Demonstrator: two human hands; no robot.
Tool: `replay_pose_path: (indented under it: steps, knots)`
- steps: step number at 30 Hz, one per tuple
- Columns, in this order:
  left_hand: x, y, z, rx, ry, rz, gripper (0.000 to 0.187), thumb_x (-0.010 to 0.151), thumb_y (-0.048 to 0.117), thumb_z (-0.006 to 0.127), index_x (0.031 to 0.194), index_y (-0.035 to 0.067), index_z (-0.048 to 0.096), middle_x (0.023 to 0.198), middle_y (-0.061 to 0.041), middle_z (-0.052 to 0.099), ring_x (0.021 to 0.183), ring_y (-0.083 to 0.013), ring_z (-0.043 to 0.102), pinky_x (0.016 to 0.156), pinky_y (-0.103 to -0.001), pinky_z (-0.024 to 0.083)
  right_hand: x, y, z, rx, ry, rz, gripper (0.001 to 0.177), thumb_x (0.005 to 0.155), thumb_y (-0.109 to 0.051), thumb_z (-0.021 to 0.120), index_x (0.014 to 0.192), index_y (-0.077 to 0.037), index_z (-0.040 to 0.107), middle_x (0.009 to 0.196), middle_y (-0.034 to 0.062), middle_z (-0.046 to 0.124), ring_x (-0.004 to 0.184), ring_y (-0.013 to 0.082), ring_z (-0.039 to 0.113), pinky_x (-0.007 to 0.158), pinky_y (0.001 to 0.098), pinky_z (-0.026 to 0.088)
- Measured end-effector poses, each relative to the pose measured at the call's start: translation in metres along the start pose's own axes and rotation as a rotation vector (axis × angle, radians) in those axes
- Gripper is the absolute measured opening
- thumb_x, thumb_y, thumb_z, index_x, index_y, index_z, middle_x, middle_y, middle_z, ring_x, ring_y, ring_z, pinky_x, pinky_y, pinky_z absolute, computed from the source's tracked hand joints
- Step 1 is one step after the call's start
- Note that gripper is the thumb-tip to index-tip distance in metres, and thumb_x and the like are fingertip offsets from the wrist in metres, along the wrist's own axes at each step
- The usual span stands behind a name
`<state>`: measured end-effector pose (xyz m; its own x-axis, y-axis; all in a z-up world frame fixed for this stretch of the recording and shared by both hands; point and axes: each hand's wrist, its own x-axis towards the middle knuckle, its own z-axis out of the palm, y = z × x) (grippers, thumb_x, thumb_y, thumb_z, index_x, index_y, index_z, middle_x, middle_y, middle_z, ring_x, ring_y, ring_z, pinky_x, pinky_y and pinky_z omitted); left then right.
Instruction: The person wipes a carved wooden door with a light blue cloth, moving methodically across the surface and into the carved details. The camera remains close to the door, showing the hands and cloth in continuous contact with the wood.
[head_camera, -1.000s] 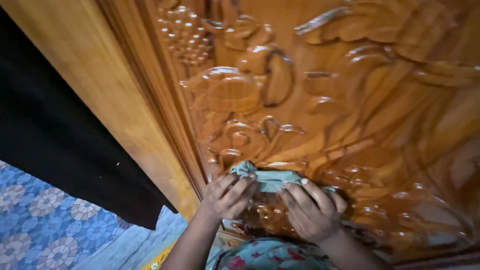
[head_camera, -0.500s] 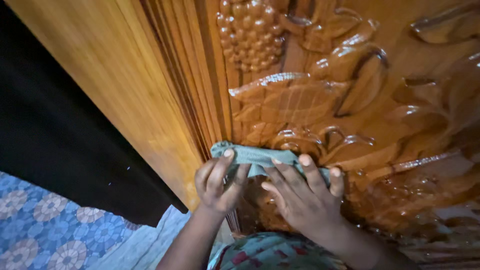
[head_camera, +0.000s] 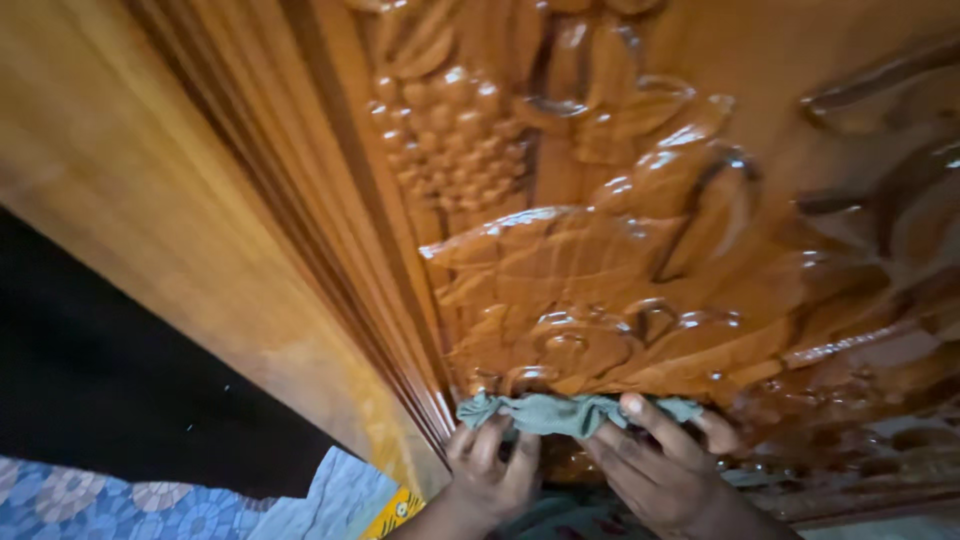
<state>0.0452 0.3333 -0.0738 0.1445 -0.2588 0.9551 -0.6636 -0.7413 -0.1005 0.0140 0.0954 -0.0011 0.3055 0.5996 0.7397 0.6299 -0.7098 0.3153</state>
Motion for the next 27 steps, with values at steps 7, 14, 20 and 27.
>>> replay_pose_path:
  steps: [7,14,20,27]
  knots:
    - [0.012,0.041,0.022,-0.048,-0.056,0.037,0.042,0.083,0.018,0.069,0.123,0.005,0.065,0.124,-0.021,0.057,0.105,-0.0335,0.055,0.093,-0.054,0.046,-0.029,0.033,-0.029,0.097,-0.1,-0.021,0.032,0.075,-0.024,0.066,0.102,-0.014,0.08,0.106,-0.003,0.072,0.087,0.0169,0.061,0.076,0.0364,0.045]
    - [0.037,0.081,0.047,-0.221,-0.137,0.071,0.052,0.088,0.016,0.071,0.135,-0.001,0.059,0.127,-0.022,0.058,0.113,-0.0344,0.059,0.091,-0.047,0.049,-0.051,0.067,-0.075,-0.007,-0.032,-0.045,0.029,0.077,-0.023,0.07,0.102,-0.012,0.078,0.105,-0.0031,0.071,0.08,0.0166,0.059,0.072,0.034,0.044]
    - [0.051,0.125,0.066,-0.197,-0.165,0.037,0.049,0.089,0.021,0.071,0.135,0.008,0.062,0.135,-0.018,0.054,0.111,-0.0317,0.052,0.093,-0.042,0.048,-0.085,0.091,-0.103,0.026,-0.081,-0.014,0.024,0.075,-0.019,0.074,0.097,-0.011,0.078,0.104,-0.0022,0.071,0.077,0.0173,0.06,0.068,0.0335,0.042]
    - [0.076,0.163,0.087,-0.189,-0.108,0.095,0.05,0.085,0.022,0.072,0.133,0.009,0.065,0.132,-0.012,0.054,0.109,-0.0269,0.051,0.088,-0.04,0.046,-0.123,0.116,-0.128,-0.083,-0.022,0.021,0.021,0.073,-0.018,0.073,0.093,-0.013,0.077,0.102,-0.0021,0.071,0.08,0.0189,0.062,0.067,0.0361,0.047]
